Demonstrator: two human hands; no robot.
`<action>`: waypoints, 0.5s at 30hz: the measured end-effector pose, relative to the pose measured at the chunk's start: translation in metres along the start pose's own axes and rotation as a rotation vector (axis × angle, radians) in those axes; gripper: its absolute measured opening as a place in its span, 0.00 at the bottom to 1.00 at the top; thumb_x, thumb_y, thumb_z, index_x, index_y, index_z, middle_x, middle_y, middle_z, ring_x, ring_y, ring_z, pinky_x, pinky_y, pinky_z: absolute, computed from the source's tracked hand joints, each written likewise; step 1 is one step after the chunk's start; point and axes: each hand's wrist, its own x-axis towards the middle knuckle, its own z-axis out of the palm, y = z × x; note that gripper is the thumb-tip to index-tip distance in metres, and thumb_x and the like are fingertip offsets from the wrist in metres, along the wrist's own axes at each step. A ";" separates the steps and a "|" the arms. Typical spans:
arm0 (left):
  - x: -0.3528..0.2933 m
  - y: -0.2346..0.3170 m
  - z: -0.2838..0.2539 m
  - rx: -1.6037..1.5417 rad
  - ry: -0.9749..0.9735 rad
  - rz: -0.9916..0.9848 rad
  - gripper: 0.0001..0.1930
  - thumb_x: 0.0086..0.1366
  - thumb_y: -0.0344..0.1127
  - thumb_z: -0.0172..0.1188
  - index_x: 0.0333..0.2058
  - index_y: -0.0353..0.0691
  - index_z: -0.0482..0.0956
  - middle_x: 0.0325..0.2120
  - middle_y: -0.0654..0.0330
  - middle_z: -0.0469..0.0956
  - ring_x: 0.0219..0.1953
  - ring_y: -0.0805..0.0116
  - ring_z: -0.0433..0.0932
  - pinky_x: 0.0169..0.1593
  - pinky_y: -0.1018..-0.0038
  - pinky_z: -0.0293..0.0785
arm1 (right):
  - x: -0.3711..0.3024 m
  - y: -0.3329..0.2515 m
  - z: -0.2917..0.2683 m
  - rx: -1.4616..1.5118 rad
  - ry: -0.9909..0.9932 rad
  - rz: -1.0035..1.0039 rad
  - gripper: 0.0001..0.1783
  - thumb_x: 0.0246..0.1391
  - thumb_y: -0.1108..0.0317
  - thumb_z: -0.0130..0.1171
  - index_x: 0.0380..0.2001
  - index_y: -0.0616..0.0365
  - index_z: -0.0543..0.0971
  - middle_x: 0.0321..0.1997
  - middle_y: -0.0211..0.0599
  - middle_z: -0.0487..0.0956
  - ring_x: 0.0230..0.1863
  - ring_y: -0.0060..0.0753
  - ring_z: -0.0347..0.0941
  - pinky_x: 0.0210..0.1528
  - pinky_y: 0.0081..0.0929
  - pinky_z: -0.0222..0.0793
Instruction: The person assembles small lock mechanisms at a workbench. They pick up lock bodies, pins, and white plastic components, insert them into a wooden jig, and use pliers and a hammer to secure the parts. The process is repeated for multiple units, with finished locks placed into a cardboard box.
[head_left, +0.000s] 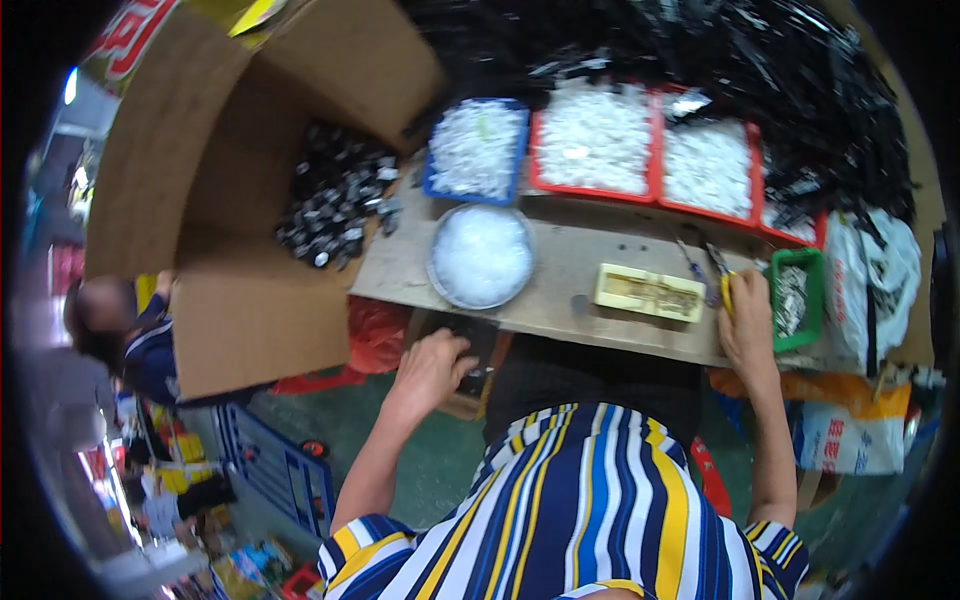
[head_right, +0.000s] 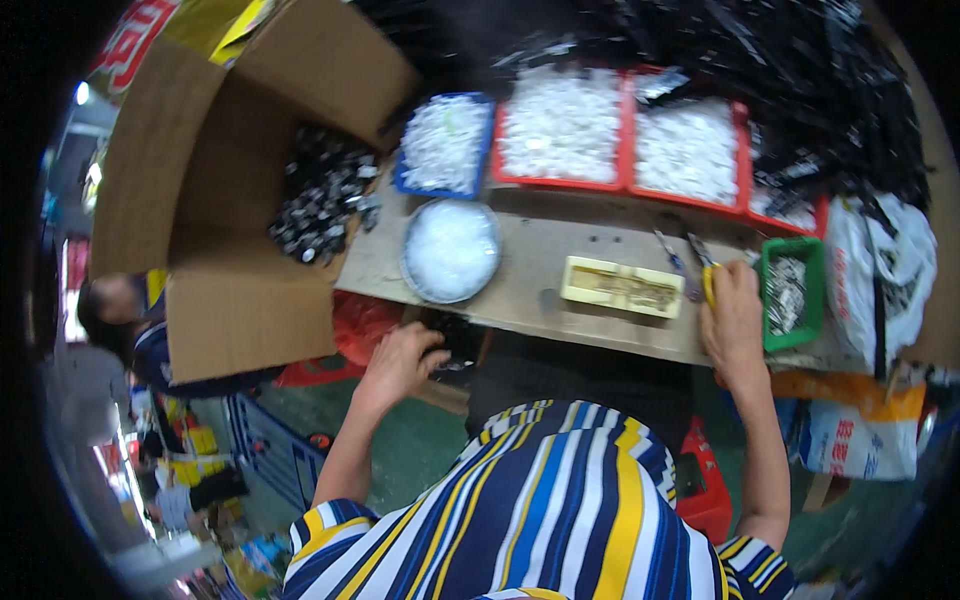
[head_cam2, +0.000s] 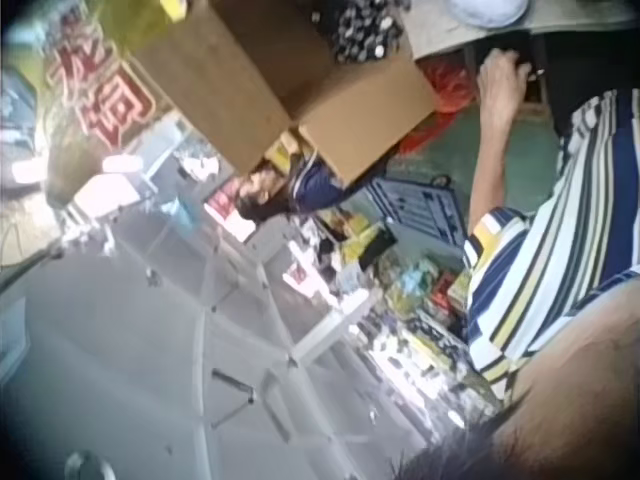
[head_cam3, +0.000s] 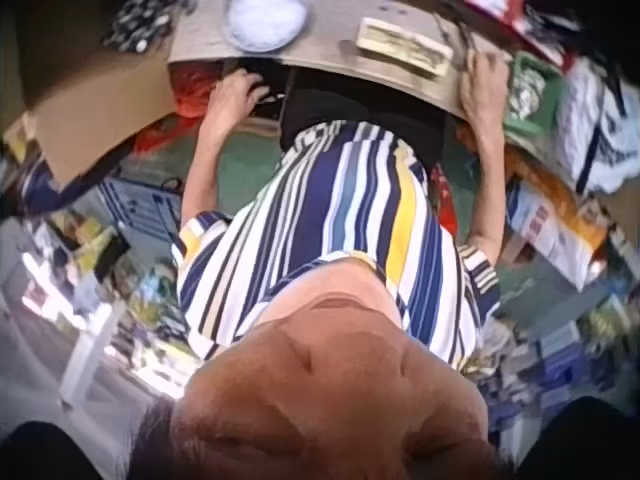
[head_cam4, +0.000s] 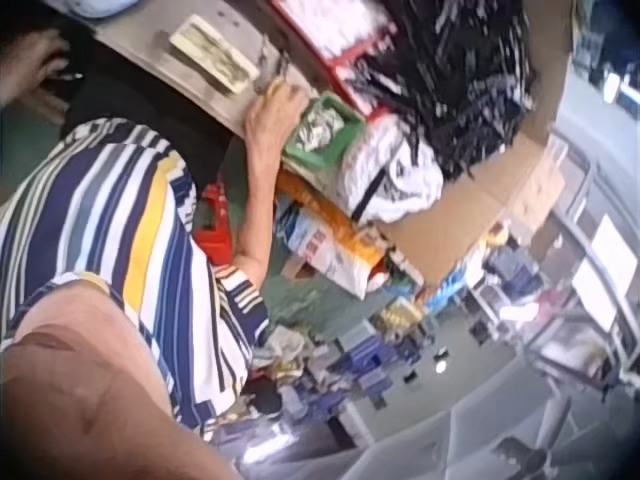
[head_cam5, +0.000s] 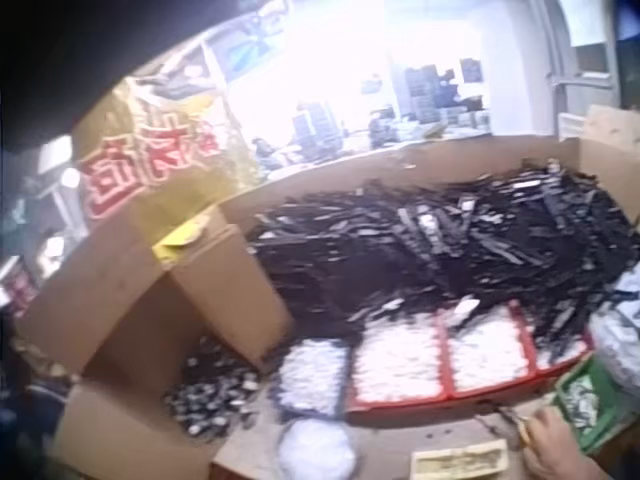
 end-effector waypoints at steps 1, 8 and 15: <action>0.005 -0.004 -0.011 -0.007 0.054 -0.050 0.13 0.60 0.38 0.67 0.37 0.33 0.84 0.29 0.47 0.81 0.34 0.46 0.81 0.39 0.56 0.75 | -0.001 -0.003 0.001 0.011 0.025 -0.002 0.18 0.45 0.81 0.55 0.43 0.66 0.71 0.45 0.53 0.69 0.49 0.60 0.66 0.48 0.49 0.66; 0.071 -0.056 -0.055 0.069 0.593 -0.088 0.08 0.59 0.28 0.65 0.32 0.28 0.81 0.33 0.42 0.79 0.35 0.39 0.79 0.41 0.53 0.75 | -0.004 -0.013 -0.012 0.049 -0.027 0.037 0.21 0.53 0.79 0.60 0.51 0.66 0.70 0.58 0.55 0.66 0.61 0.59 0.65 0.62 0.44 0.62; 0.118 -0.094 -0.028 0.105 0.718 -0.075 0.13 0.58 0.24 0.64 0.42 0.30 0.79 0.37 0.44 0.76 0.42 0.42 0.77 0.45 0.55 0.74 | 0.024 -0.037 -0.046 0.099 0.038 -0.073 0.20 0.50 0.81 0.63 0.48 0.65 0.74 0.56 0.53 0.70 0.56 0.58 0.71 0.58 0.43 0.67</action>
